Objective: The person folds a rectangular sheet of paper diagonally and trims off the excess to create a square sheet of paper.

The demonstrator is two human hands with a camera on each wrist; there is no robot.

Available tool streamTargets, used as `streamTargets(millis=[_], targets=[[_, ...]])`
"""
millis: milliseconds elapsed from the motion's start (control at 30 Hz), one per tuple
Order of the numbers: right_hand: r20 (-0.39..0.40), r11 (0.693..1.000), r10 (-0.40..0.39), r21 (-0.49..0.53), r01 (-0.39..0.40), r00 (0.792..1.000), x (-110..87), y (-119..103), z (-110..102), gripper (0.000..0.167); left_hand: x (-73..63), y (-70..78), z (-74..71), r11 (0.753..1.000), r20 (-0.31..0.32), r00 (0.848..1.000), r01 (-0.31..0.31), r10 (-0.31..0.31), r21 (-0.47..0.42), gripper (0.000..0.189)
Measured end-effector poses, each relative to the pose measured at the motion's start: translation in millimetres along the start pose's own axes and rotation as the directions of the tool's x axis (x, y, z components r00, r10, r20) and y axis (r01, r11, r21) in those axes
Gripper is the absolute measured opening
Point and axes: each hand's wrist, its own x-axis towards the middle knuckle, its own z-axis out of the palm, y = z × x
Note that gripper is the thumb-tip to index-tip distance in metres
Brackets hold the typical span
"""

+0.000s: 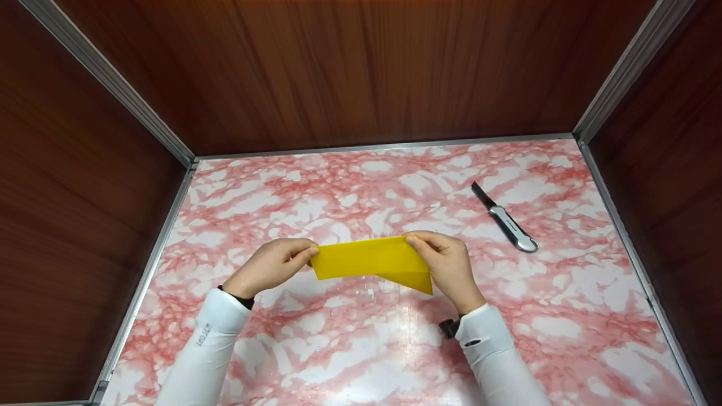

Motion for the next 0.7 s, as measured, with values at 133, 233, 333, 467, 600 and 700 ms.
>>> streamTargets(millis=[133,233,333,467,600,700], targets=[[0.001,1.000,-0.001,0.006,0.001,1.000,0.2,0,-3,0.027,-1.5,-3.0,-1.2,0.999,-0.013,1.000,-0.005,0.005,-0.041,0.028],[-0.002,1.000,0.004,0.007,-0.004,1.000,0.2,1,-3,0.028,-2.0,-5.3,-1.0,0.997,-0.035,0.999,-0.006,0.003,-0.071,0.029],[-0.011,1.000,0.004,0.006,-0.004,1.000,-0.5,2,-2,0.027,-2.3,-7.6,-0.8,0.996,-0.073,0.997,-0.003,-0.003,-0.093,0.028],[-0.009,1.000,-0.013,-0.015,0.013,1.000,-1.4,2,-2,0.026,-2.6,-8.6,-1.5,0.995,-0.099,0.995,0.007,-0.016,-0.096,0.027],[0.003,0.999,-0.038,-0.038,0.038,0.999,-1.9,2,-1,0.023,-2.4,-4.7,-3.0,1.000,-0.087,0.996,0.005,-0.007,-0.028,0.025],[0.009,0.998,-0.049,-0.042,0.049,0.999,-2.1,2,3,0.022,0.3,1.7,-2.5,0.999,-0.075,0.997,-0.022,0.025,0.048,0.023]])
